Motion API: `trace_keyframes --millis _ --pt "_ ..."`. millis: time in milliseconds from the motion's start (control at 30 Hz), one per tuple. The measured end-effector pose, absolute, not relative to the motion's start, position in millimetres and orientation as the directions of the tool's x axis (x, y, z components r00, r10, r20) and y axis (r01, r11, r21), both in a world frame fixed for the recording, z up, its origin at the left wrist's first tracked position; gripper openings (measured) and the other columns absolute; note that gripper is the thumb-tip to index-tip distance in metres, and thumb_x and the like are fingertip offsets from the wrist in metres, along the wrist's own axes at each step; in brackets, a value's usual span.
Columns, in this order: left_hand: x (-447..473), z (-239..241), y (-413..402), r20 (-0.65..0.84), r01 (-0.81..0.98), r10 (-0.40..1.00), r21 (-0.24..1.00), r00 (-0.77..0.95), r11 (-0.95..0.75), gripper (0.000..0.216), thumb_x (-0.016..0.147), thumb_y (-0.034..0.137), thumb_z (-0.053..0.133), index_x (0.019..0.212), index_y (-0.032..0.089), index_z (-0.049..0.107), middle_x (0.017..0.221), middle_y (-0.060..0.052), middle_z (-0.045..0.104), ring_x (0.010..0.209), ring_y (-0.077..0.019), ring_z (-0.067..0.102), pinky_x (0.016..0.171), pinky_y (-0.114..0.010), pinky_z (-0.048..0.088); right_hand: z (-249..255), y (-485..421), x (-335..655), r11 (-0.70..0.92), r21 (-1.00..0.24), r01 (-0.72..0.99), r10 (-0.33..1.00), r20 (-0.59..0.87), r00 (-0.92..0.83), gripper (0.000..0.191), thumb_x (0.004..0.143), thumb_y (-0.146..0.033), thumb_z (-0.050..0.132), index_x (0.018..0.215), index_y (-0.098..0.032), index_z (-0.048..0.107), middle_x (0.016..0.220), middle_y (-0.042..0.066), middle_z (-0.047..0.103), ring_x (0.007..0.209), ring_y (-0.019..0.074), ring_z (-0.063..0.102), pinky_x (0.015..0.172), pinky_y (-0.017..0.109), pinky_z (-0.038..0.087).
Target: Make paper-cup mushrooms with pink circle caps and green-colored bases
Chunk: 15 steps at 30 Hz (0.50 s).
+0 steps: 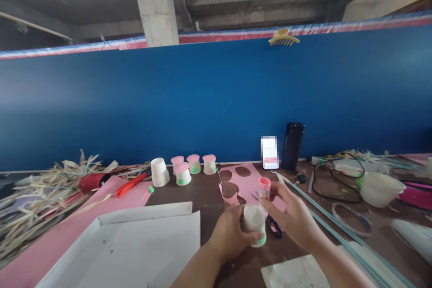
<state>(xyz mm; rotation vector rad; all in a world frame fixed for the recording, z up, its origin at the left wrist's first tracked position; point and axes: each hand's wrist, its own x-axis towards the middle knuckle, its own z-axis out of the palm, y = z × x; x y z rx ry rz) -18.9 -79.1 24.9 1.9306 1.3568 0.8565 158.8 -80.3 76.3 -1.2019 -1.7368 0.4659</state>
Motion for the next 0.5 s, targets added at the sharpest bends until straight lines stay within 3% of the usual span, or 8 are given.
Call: trace_keyframes --millis 333,500 --pt "-19.6 23.7 -77.4 0.171 0.555 0.948 0.777 0.269 -0.298 0.049 0.057 0.041 0.075 0.102 0.025 0.063 0.101 -0.002 0.064 0.089 -0.0216 0.057 0.078 -0.031 0.043 72.4 -77.6 158.8 0.482 -0.629 0.61 0.857 0.482 -0.181 0.019 0.082 -0.038 0.052 0.088 -0.021 0.059 0.078 0.002 0.061 0.069 0.0166 0.058 0.063 0.028 0.046" --pt "-19.6 24.9 -77.6 0.178 0.536 0.945 0.788 0.274 -0.303 0.047 0.058 0.04 0.075 0.1 0.025 0.063 0.099 -0.001 0.065 0.087 -0.0204 0.057 0.076 -0.03 0.043 72.2 -79.8 159.9 0.483 -0.645 0.592 0.868 0.444 -0.225 0.019 0.081 -0.035 0.054 0.094 -0.021 0.059 0.079 0.001 0.061 0.071 0.0155 0.057 0.065 0.027 0.044"
